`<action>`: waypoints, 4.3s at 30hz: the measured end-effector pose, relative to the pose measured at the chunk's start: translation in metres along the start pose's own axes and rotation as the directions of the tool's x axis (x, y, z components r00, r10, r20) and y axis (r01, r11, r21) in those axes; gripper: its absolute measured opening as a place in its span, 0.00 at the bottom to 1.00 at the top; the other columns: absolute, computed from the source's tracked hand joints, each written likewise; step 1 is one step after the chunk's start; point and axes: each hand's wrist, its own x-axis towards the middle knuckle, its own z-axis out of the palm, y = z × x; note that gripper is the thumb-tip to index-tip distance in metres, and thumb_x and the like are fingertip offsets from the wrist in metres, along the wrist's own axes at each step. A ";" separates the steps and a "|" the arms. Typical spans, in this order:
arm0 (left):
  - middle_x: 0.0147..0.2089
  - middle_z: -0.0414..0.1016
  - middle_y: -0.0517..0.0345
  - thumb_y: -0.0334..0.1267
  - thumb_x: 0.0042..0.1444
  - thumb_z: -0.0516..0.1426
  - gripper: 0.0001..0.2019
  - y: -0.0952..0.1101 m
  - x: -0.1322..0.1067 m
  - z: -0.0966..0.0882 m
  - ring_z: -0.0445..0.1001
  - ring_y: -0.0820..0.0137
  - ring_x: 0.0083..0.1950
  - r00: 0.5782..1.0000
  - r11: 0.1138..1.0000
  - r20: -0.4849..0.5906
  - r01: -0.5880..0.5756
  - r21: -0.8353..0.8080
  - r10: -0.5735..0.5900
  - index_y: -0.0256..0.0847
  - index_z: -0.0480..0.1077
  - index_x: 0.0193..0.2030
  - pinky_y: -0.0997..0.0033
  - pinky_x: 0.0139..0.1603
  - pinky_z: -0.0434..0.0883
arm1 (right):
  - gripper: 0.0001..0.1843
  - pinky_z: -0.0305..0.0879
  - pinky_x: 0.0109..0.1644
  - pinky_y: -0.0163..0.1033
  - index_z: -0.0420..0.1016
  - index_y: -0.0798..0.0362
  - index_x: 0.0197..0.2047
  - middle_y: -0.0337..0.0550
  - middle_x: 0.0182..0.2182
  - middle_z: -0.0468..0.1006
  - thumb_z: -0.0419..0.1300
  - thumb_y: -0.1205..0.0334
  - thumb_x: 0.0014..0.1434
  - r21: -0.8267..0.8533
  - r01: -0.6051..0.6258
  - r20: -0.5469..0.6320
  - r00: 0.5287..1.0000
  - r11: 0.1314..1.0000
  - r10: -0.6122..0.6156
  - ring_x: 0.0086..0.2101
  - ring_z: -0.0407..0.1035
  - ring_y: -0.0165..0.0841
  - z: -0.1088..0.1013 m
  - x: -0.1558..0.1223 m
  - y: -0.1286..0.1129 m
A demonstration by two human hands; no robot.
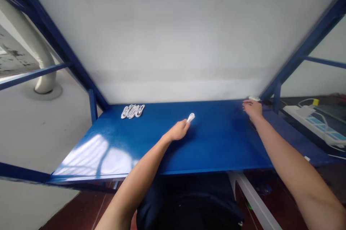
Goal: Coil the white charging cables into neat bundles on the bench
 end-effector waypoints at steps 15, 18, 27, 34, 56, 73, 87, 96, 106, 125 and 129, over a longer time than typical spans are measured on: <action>0.30 0.70 0.57 0.49 0.66 0.38 0.19 0.026 -0.013 -0.002 0.66 0.69 0.28 0.983 0.975 0.141 -0.139 0.175 0.114 0.41 0.64 0.40 0.71 0.31 0.60 | 0.12 0.70 0.41 0.40 0.81 0.53 0.37 0.45 0.34 0.81 0.58 0.60 0.53 0.199 0.365 0.609 0.681 0.910 -0.407 0.30 0.75 0.35 0.042 -0.117 -0.099; 0.31 0.72 0.55 0.47 0.66 0.38 0.18 0.025 -0.012 -0.002 0.68 0.68 0.29 0.990 0.969 0.104 -0.117 0.216 0.097 0.41 0.64 0.42 0.71 0.32 0.61 | 0.12 0.69 0.42 0.40 0.81 0.52 0.35 0.45 0.36 0.81 0.56 0.63 0.54 0.250 0.460 0.653 0.569 0.852 -0.500 0.34 0.75 0.36 0.055 -0.141 -0.119; 0.34 0.74 0.52 0.46 0.67 0.40 0.16 0.016 -0.008 -0.004 0.74 0.65 0.35 1.000 0.958 0.022 -0.020 0.285 0.014 0.41 0.64 0.46 0.71 0.34 0.64 | 0.11 0.69 0.43 0.42 0.80 0.55 0.34 0.44 0.31 0.82 0.61 0.60 0.49 0.401 -0.045 0.776 0.548 0.915 -0.313 0.34 0.75 0.35 0.068 -0.154 -0.112; 0.39 0.76 0.47 0.46 0.66 0.40 0.17 0.015 -0.008 -0.004 0.76 0.61 0.39 0.995 0.919 0.098 -0.038 0.392 -0.001 0.40 0.65 0.44 0.66 0.40 0.68 | 0.12 0.71 0.41 0.39 0.81 0.54 0.31 0.47 0.33 0.81 0.70 0.58 0.41 0.438 -0.464 0.807 0.580 0.770 -0.111 0.35 0.75 0.35 0.076 -0.162 -0.099; 0.42 0.76 0.42 0.44 0.66 0.42 0.21 0.012 -0.007 0.004 0.77 0.55 0.42 0.995 0.850 -0.022 0.096 0.519 -0.099 0.34 0.50 0.61 0.60 0.41 0.70 | 0.07 0.67 0.51 0.45 0.80 0.49 0.32 0.47 0.44 0.76 0.59 0.60 0.55 0.285 0.286 0.574 0.714 0.915 -0.402 0.45 0.71 0.38 0.075 -0.190 -0.102; 0.27 0.68 0.60 0.48 0.65 0.39 0.24 0.001 0.003 -0.003 0.64 0.73 0.29 0.998 0.985 -0.055 -0.021 -0.173 0.011 0.34 0.69 0.37 0.74 0.32 0.63 | 0.11 0.71 0.37 0.39 0.72 0.52 0.40 0.47 0.38 0.78 0.59 0.55 0.55 0.414 0.259 0.561 0.682 0.872 -0.469 0.34 0.74 0.35 0.068 -0.194 -0.103; 0.39 0.76 0.48 0.43 0.66 0.40 0.16 0.007 -0.003 0.005 0.76 0.61 0.40 0.997 0.949 -0.013 0.071 0.307 -0.071 0.41 0.65 0.45 0.66 0.40 0.67 | 0.07 0.69 0.47 0.47 0.76 0.51 0.35 0.50 0.41 0.75 0.56 0.65 0.59 0.325 0.730 0.315 0.517 0.602 -0.796 0.43 0.70 0.40 0.069 -0.200 -0.104; 0.42 0.76 0.43 0.41 0.67 0.38 0.17 0.017 -0.005 0.008 0.77 0.56 0.43 0.988 0.853 0.016 0.125 0.507 -0.154 0.37 0.63 0.49 0.58 0.42 0.70 | 0.09 0.69 0.45 0.46 0.77 0.50 0.35 0.45 0.36 0.79 0.56 0.69 0.59 0.312 0.754 0.322 0.488 0.578 -0.811 0.38 0.71 0.37 0.074 -0.201 -0.102; 0.40 0.76 0.41 0.40 0.64 0.40 0.16 0.012 -0.004 0.007 0.76 0.56 0.41 0.988 0.895 -0.021 0.148 0.421 -0.154 0.36 0.66 0.44 0.59 0.40 0.69 | 0.10 0.71 0.42 0.44 0.80 0.49 0.35 0.44 0.34 0.81 0.57 0.68 0.59 0.331 0.757 0.311 0.476 0.563 -0.823 0.35 0.73 0.36 0.076 -0.206 -0.102; 0.42 0.76 0.46 0.41 0.66 0.40 0.16 0.012 -0.004 0.004 0.76 0.59 0.43 0.990 0.938 -0.001 0.136 0.318 -0.143 0.40 0.65 0.45 0.65 0.42 0.68 | 0.06 0.71 0.39 0.41 0.74 0.50 0.32 0.45 0.34 0.78 0.57 0.66 0.58 0.392 0.686 0.305 0.532 0.613 -0.790 0.36 0.72 0.35 0.070 -0.204 -0.104; 0.44 0.76 0.44 0.41 0.66 0.40 0.16 0.017 -0.005 0.005 0.76 0.58 0.44 0.986 0.913 0.016 0.149 0.381 -0.167 0.40 0.64 0.48 0.63 0.42 0.68 | 0.09 0.70 0.43 0.45 0.73 0.50 0.31 0.44 0.34 0.78 0.54 0.68 0.60 0.357 0.764 0.292 0.455 0.537 -0.841 0.37 0.71 0.36 0.072 -0.204 -0.102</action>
